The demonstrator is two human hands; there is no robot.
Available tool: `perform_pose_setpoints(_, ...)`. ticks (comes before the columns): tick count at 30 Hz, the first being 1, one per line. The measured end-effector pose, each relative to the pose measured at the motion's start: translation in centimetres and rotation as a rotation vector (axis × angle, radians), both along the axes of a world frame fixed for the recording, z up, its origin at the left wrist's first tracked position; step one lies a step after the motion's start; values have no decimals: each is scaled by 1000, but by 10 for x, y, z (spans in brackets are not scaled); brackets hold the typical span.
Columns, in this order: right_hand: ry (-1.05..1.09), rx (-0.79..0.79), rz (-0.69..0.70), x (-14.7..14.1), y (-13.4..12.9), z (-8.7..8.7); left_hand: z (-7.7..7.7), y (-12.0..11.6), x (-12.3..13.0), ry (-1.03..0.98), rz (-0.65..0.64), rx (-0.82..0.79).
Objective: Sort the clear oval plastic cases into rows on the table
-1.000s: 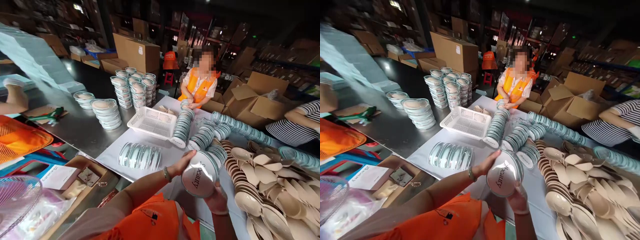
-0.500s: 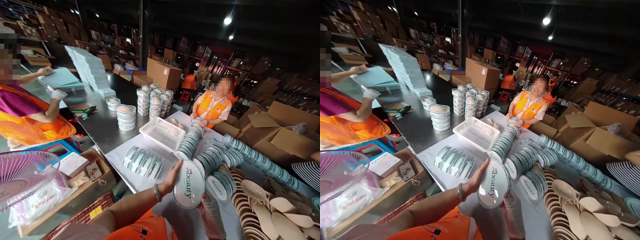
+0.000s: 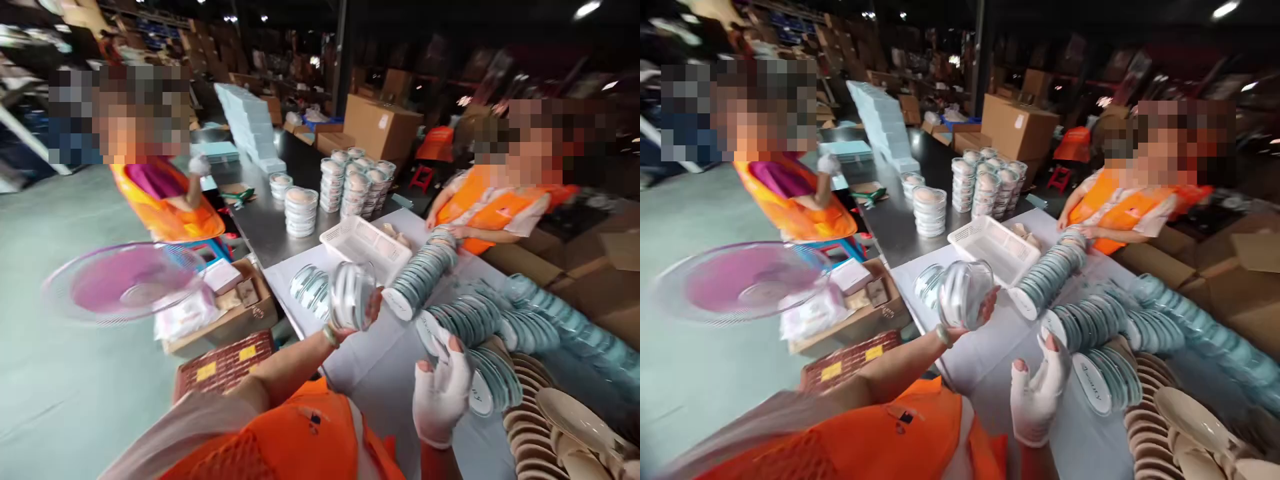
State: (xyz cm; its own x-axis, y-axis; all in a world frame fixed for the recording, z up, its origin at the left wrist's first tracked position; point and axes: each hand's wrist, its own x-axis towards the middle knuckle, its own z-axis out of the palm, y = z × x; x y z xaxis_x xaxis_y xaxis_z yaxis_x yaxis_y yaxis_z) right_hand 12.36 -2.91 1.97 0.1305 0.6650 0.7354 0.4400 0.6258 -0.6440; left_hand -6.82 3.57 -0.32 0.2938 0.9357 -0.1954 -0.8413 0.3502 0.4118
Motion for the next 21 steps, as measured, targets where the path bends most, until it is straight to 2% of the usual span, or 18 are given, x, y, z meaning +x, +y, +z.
perform_pose_setpoints(2, -209, 77, 49, -7, -1, -6, -9, -2, -6, 2, -26, -57)
perform_pose_setpoints(4, -346, 46, 100, -12, 0, -13, -18, -3, -2, 39, -7, -120)
perform_pose_setpoints(8, -346, -66, 181, -8, 4, -23, -33, -3, 24, 255, 15, -188)
perform_pose_setpoints(13, -392, -36, 231, 10, -1, -26, -38, -4, 38, 366, -71, -136)
perform_pose_setpoints(16, -364, 12, 174, 20, -10, -24, -40, 0, 40, 372, -107, -74)
perform_pose_setpoints(19, -380, -13, 36, 26, -16, -20, -52, 4, 54, 460, 21, -13)
perform_pose_setpoints(21, -414, -118, -99, 32, -17, -22, -67, 0, 70, 532, 76, 11)
